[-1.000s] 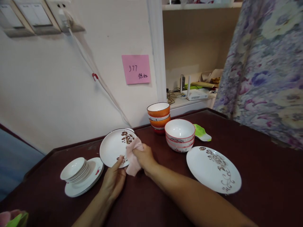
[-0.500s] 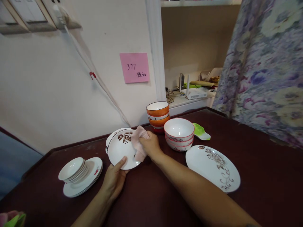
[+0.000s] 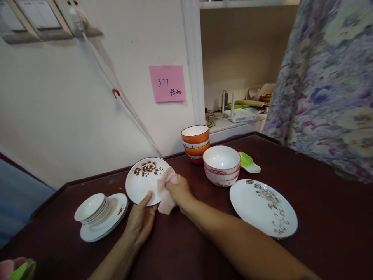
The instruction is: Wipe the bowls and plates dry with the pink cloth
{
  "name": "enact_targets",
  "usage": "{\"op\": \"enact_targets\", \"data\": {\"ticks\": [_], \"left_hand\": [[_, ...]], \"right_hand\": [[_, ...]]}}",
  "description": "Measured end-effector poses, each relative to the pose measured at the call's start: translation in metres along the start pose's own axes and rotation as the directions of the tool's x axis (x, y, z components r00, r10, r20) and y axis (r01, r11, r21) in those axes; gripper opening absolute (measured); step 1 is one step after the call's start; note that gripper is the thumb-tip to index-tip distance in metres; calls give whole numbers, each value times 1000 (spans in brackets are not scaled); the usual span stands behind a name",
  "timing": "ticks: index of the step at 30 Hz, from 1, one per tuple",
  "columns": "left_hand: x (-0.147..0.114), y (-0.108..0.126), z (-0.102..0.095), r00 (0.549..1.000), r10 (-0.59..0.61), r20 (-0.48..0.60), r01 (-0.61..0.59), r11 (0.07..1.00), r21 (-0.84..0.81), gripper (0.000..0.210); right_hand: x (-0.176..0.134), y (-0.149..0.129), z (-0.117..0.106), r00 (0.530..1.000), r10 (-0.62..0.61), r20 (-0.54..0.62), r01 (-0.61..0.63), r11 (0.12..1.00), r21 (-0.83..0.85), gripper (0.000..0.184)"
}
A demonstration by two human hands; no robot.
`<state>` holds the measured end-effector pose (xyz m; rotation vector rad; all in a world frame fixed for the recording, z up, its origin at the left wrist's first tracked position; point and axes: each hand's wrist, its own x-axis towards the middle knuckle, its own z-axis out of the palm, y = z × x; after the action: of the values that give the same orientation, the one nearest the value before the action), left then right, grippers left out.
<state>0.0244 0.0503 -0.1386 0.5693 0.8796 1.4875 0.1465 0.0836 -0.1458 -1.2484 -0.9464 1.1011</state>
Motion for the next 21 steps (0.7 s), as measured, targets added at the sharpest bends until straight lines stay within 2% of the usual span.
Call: {"op": "enact_targets", "data": {"ticks": [6,10,15,21], "left_hand": [[-4,1,2,997,-38,74,36,999,30,37],[-4,1,-2,993,-68,96,62,996,66,34],[-7,0,-3,981,-139,138,118,982,151,38],[-9,-3,-3,987,-107,120,86,982,167,43]], "right_hand": [[19,-24,-25,983,-179,-37,177,983,-59,22],[24,-37,-35,966,-254,-48,250,965,-81,22],[26,-36,-36,959,-273,-72,265,958,-107,25],[30,-25,-33,973,-218,-74,202,964,-174,23]]}}
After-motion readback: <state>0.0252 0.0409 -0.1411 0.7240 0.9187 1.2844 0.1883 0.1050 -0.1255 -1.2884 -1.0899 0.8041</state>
